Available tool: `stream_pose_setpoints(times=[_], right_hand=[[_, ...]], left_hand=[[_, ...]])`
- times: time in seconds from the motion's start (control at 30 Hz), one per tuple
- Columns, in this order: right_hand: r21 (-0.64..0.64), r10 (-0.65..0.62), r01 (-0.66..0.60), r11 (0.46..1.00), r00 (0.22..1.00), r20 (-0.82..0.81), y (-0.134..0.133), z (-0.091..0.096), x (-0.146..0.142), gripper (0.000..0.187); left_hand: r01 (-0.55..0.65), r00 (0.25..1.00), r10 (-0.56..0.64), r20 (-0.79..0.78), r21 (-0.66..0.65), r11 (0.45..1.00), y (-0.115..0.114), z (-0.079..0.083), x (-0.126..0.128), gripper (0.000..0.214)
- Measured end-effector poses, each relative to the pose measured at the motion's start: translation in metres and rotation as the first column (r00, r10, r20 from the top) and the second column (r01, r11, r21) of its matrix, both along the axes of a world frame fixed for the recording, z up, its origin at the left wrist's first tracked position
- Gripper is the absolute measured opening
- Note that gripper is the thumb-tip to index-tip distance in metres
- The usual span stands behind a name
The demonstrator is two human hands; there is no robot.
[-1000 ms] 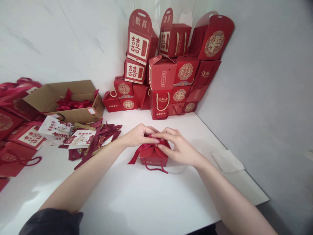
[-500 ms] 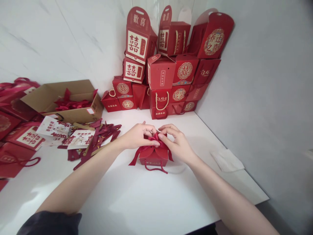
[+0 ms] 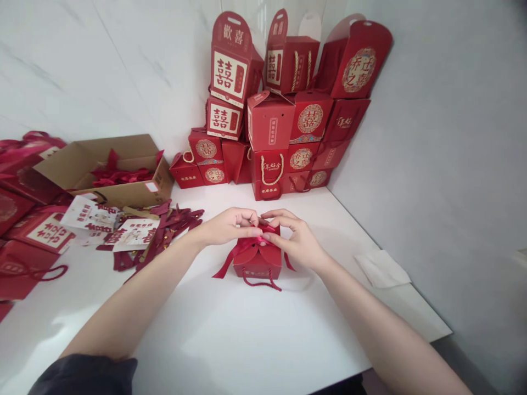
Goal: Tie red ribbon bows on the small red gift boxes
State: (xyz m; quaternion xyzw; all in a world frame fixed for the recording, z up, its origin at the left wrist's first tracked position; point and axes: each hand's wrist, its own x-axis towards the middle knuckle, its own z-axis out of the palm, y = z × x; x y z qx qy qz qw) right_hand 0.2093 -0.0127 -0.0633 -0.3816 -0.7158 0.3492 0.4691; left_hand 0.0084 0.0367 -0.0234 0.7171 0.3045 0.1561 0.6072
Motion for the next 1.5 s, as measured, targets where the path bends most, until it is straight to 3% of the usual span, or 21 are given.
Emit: stream_pose_setpoints(times=[0.13,0.27,0.4,0.53,0.73,0.87,0.97,1.07,1.2,1.3,1.5], right_hand=[[0.171,-0.027,0.023,0.985,0.999,0.022,0.001,-0.002,0.001,0.001],[0.337,0.012,-0.07,0.939,0.985,0.169,0.001,0.0,0.007,0.012],[0.359,0.054,-0.165,0.919,0.953,0.299,0.0,0.004,0.013,0.02],[0.341,0.078,-0.196,0.919,0.941,0.33,-0.002,0.007,0.015,0.018],[0.266,0.067,-0.136,0.954,0.966,0.251,-0.002,0.005,0.011,0.009],[0.212,0.07,-0.109,0.971,0.981,0.18,-0.003,0.004,0.009,0.01],[0.201,0.079,-0.111,0.973,0.984,0.158,-0.003,0.005,0.008,0.01],[0.198,0.075,-0.104,0.975,0.987,0.145,-0.004,0.005,0.006,0.009],[0.217,0.071,-0.104,0.971,0.985,0.155,-0.005,0.006,0.007,0.011],[0.204,0.092,-0.124,0.971,0.983,0.162,-0.005,0.01,0.009,0.008],[-0.002,0.015,-0.014,1.0,0.996,0.091,0.0,0.007,0.01,0.012]], left_hand=[[0.014,0.999,-0.014,0.043,-0.001,1.0,0.002,0.001,0.001,0.028],[-0.021,0.999,0.021,0.038,0.024,0.999,0.003,-0.002,0.001,0.028],[-0.036,0.999,0.035,0.027,0.025,0.999,0.002,-0.004,0.002,0.028],[-0.016,0.999,0.015,0.033,0.033,0.999,-0.001,-0.003,0.003,0.029],[-0.017,0.996,0.042,-0.073,0.309,0.951,-0.014,0.011,0.005,0.019],[-0.064,0.962,0.194,-0.193,0.53,0.845,-0.036,0.022,0.011,0.016],[-0.061,0.894,0.348,-0.282,0.693,0.718,-0.052,0.023,0.018,0.015],[-0.015,0.827,0.474,-0.302,0.83,0.557,-0.061,0.017,0.024,0.015],[0.058,0.79,0.54,-0.29,0.912,0.406,-0.064,0.009,0.026,0.012],[0.116,0.82,0.496,-0.288,0.93,0.348,-0.06,0.005,0.023,0.009],[0.1,0.92,0.326,-0.22,0.932,0.348,-0.052,0.004,0.009,0.008]])
